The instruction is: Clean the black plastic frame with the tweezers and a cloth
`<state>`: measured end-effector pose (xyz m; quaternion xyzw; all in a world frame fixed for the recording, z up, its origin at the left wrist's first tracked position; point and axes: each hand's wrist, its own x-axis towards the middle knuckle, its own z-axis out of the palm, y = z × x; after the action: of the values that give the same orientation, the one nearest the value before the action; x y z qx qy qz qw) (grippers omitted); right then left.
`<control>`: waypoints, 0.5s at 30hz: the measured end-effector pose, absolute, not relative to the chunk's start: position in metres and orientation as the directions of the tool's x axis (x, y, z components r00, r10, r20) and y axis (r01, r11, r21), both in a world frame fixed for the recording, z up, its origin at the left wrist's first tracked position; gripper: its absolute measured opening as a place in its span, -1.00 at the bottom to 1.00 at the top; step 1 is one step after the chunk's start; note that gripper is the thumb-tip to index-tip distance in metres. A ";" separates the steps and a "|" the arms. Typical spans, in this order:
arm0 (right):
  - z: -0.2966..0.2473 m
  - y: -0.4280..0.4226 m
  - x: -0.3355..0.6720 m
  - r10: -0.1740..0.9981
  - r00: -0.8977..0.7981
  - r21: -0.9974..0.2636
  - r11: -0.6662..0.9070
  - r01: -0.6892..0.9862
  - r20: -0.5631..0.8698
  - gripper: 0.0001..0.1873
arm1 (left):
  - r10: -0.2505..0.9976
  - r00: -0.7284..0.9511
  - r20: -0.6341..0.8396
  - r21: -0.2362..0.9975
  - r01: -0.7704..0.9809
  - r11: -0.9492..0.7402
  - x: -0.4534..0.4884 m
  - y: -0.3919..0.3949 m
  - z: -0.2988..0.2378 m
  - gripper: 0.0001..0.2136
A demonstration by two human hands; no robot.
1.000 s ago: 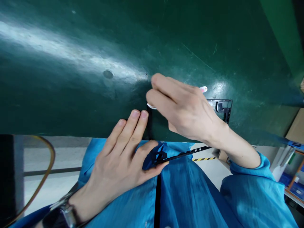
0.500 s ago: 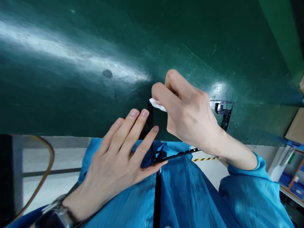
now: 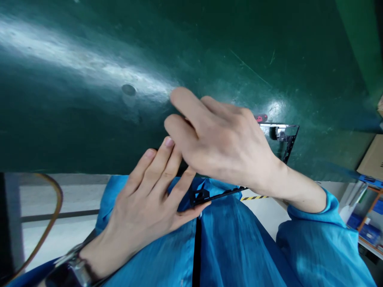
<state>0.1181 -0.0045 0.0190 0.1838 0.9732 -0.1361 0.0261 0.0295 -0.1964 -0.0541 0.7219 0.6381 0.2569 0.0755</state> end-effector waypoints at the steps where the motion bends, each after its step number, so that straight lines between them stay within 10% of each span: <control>1: 0.020 -0.003 0.117 0.334 -0.934 -0.221 0.909 0.354 -0.126 -0.47 | 0.961 0.050 0.273 0.438 0.883 -0.170 0.030 -0.197 -0.054 -0.17; 15: 0.020 0.020 0.125 0.132 -0.979 -0.275 0.946 0.172 -0.158 -0.38 | 0.970 0.048 0.238 0.417 0.897 -0.147 0.028 -0.197 -0.048 -0.10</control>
<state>0.1249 0.0202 0.0199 0.0771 0.9840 -0.1453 0.0691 0.0284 -0.1967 -0.0484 0.7196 0.6486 0.2355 0.0777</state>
